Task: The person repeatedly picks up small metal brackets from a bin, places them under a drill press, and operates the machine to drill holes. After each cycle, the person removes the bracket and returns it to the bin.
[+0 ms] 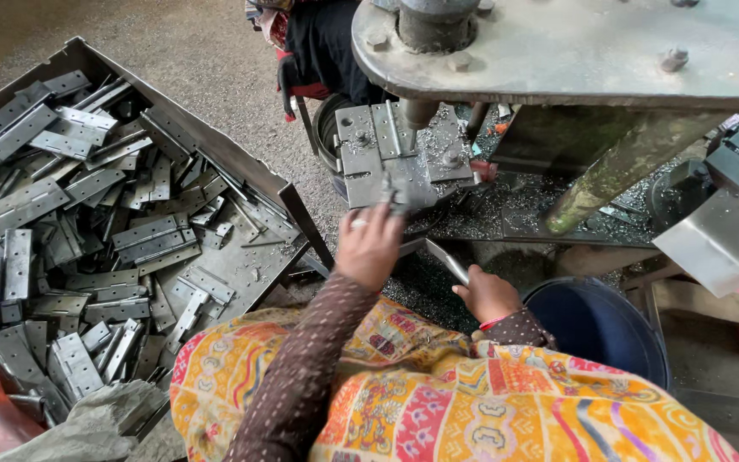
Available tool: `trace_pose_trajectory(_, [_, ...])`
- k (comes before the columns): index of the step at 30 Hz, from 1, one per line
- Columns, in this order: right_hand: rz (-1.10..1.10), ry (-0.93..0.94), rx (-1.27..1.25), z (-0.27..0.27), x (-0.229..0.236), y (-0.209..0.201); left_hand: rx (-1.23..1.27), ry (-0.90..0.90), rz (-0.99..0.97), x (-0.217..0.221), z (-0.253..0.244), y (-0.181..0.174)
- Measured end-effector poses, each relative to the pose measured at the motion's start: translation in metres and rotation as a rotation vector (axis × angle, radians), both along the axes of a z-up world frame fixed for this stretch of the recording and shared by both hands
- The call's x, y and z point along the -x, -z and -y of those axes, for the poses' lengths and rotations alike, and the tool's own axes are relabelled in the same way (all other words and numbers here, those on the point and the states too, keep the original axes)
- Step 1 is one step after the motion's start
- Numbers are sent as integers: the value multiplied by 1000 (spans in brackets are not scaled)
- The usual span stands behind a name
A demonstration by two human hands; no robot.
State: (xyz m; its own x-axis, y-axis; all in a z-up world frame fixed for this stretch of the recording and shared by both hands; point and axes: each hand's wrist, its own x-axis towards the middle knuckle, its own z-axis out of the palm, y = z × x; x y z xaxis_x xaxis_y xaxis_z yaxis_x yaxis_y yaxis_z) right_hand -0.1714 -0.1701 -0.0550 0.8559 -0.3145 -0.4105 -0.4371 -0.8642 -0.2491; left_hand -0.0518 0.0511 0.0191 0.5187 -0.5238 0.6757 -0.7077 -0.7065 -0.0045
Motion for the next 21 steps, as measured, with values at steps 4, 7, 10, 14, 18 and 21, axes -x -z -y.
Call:
trace_pose_trajectory(4, [134, -27, 24, -2, 2, 1, -344, 45, -114, -24, 55, 40])
trace_pose_trajectory(7, [89, -10, 69, -3, 5, -2, -229, -24, -174, -35, 64, 57])
trace_pose_trajectory(10, [22, -22, 61, -2, -1, -8, -150, -105, -226, -42, 58, 57])
trace_pose_trajectory(14, [1, -67, 62, 6, -17, -15, -333, -155, -363, -45, 55, 44])
trace_pose_trajectory(18, [-13, -68, 55, 11, -20, -9, -323, -128, -343, -46, 58, 31])
trace_pose_trajectory(21, [55, -50, 64, 7, -1, 18, -336, -113, -374, -46, 57, 29])
